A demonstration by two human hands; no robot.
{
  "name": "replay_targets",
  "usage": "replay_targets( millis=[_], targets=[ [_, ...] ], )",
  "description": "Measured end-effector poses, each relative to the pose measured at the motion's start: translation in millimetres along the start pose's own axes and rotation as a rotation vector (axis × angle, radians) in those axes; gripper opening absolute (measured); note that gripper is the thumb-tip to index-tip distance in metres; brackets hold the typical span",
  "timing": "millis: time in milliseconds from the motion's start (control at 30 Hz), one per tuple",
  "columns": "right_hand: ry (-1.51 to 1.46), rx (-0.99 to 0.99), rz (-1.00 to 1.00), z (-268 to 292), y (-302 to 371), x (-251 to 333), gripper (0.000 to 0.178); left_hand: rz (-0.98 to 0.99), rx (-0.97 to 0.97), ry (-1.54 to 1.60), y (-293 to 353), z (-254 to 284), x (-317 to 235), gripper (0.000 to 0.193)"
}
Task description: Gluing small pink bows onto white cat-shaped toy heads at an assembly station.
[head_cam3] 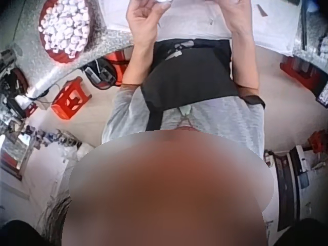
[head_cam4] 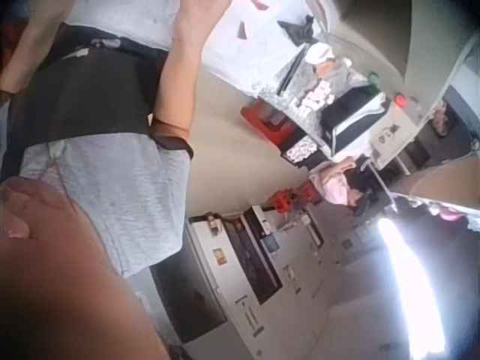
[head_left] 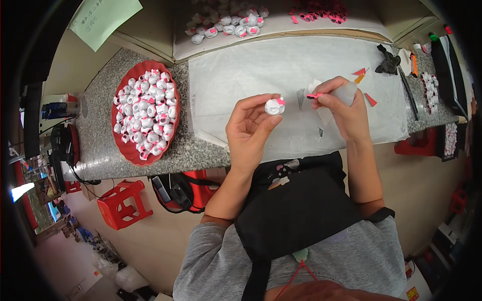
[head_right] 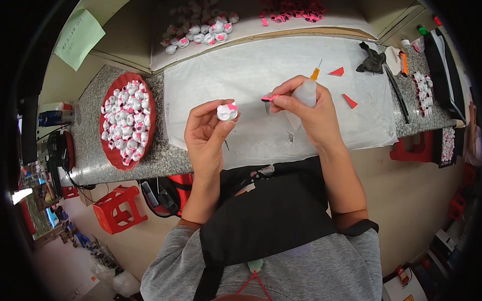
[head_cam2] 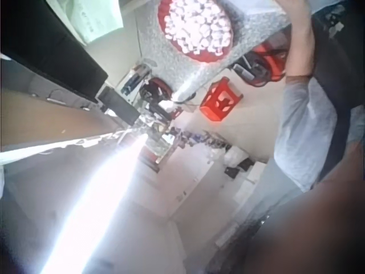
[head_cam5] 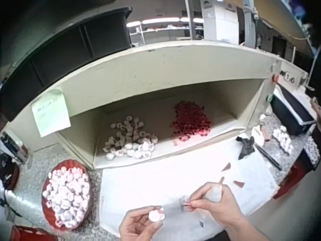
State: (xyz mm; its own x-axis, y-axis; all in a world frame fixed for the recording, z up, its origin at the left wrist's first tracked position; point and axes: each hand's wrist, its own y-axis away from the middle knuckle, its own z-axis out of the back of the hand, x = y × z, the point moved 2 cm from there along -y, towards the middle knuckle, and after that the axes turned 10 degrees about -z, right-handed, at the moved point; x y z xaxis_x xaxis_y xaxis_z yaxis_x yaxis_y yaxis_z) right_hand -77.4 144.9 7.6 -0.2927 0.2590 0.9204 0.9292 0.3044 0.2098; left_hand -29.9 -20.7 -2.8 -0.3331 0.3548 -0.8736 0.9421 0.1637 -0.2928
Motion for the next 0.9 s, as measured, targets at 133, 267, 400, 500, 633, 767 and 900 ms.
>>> replay_targets(
  millis=[133, 267, 400, 500, 633, 767, 900],
  targets=[
    [-0.059, 0.044, -0.020, -3, 8, -9, 0.009, 0.000, 0.014, -0.028, 4, -6, 0, 0.030],
    [-0.090, 0.047, -0.047, -6, 18, -8, 0.010, -0.038, 0.060, -0.128, 6, -11, 1, 0.031],
    [0.009, 0.112, -0.033, -15, 24, -3, 0.009, -0.146, 0.143, -0.304, 7, -13, -1, 0.029],
    [0.055, 0.118, -0.022, -17, 23, -4, 0.008, -0.197, 0.211, -0.389, 7, -12, -1, 0.028],
    [0.104, 0.082, -0.013, -17, 21, -6, 0.008, -0.194, 0.243, -0.409, 7, -12, -1, 0.028],
    [0.147, 0.066, 0.013, -17, 22, -9, 0.009, -0.195, 0.267, -0.335, 6, -11, -4, 0.027],
    [0.182, 0.060, 0.068, -19, 21, -15, 0.018, -0.031, 0.128, -0.042, 7, -14, -6, 0.026]
  ],
)
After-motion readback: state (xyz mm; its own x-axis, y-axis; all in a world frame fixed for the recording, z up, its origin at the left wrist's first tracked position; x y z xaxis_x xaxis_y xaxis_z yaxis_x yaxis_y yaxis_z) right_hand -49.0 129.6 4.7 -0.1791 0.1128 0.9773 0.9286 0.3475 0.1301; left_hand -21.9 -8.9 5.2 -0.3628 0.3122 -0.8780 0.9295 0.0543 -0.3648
